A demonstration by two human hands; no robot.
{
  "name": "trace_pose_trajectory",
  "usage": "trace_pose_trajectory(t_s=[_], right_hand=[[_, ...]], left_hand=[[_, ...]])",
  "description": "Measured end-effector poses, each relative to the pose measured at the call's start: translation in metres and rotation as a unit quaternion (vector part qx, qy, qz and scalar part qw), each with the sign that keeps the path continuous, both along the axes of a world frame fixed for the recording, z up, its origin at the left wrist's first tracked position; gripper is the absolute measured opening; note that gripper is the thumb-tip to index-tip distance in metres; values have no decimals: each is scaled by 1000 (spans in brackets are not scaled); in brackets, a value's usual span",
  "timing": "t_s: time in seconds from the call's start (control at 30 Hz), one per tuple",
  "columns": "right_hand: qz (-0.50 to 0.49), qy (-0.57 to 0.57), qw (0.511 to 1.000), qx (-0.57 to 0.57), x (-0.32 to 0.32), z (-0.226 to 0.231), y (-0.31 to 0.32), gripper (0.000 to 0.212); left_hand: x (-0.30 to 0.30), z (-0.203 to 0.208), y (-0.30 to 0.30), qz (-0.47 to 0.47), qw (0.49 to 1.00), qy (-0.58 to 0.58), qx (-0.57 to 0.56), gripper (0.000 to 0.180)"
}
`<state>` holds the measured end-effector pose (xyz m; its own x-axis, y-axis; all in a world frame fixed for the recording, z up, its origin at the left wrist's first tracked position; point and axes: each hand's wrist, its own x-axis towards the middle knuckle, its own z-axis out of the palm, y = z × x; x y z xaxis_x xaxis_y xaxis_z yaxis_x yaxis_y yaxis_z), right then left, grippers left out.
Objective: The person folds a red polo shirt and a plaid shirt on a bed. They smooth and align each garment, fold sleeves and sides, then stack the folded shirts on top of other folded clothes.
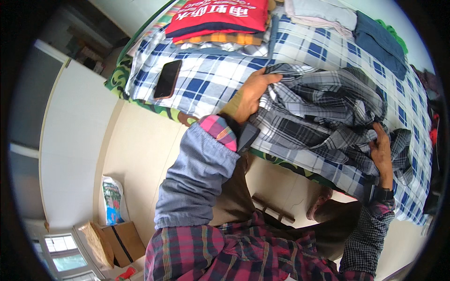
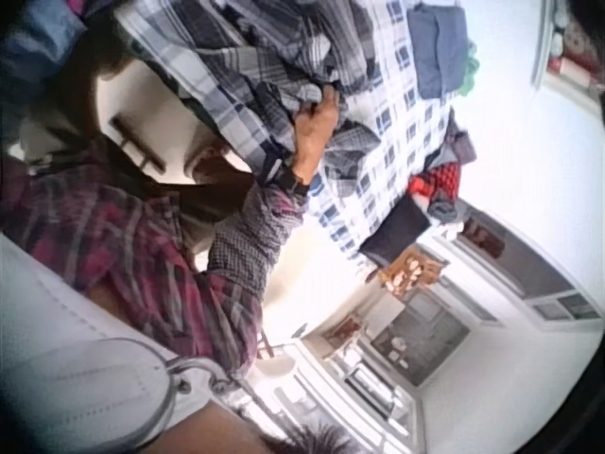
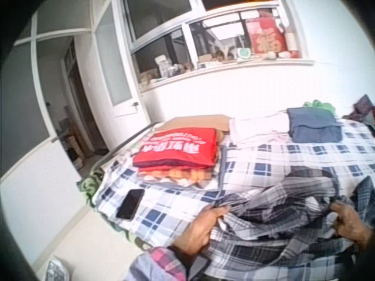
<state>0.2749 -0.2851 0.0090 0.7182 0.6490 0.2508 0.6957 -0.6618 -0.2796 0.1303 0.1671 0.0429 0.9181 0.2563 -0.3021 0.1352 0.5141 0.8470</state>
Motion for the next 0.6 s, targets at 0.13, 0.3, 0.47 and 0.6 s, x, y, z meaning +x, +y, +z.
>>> trace_pose_trajectory(t_s=[0.13, 0.3, 0.47, 0.6], right_hand=[[64, -43, 996, 41, 8, -13, -10, 77], [21, -24, 999, 24, 9, -11, -15, 72], [16, 25, 999, 19, 7, -8, -14, 72], [13, 26, 999, 31, 12, -13, -14, 75]], left_hand=[[1, 1, 1, 6, 999, -8, -36, 43], [1, -2, 3, -12, 997, -36, -72, 22], [-2, 1, -1, -6, 997, -23, -67, 34], [-4, 6, -5, 26, 999, -15, -44, 50]])
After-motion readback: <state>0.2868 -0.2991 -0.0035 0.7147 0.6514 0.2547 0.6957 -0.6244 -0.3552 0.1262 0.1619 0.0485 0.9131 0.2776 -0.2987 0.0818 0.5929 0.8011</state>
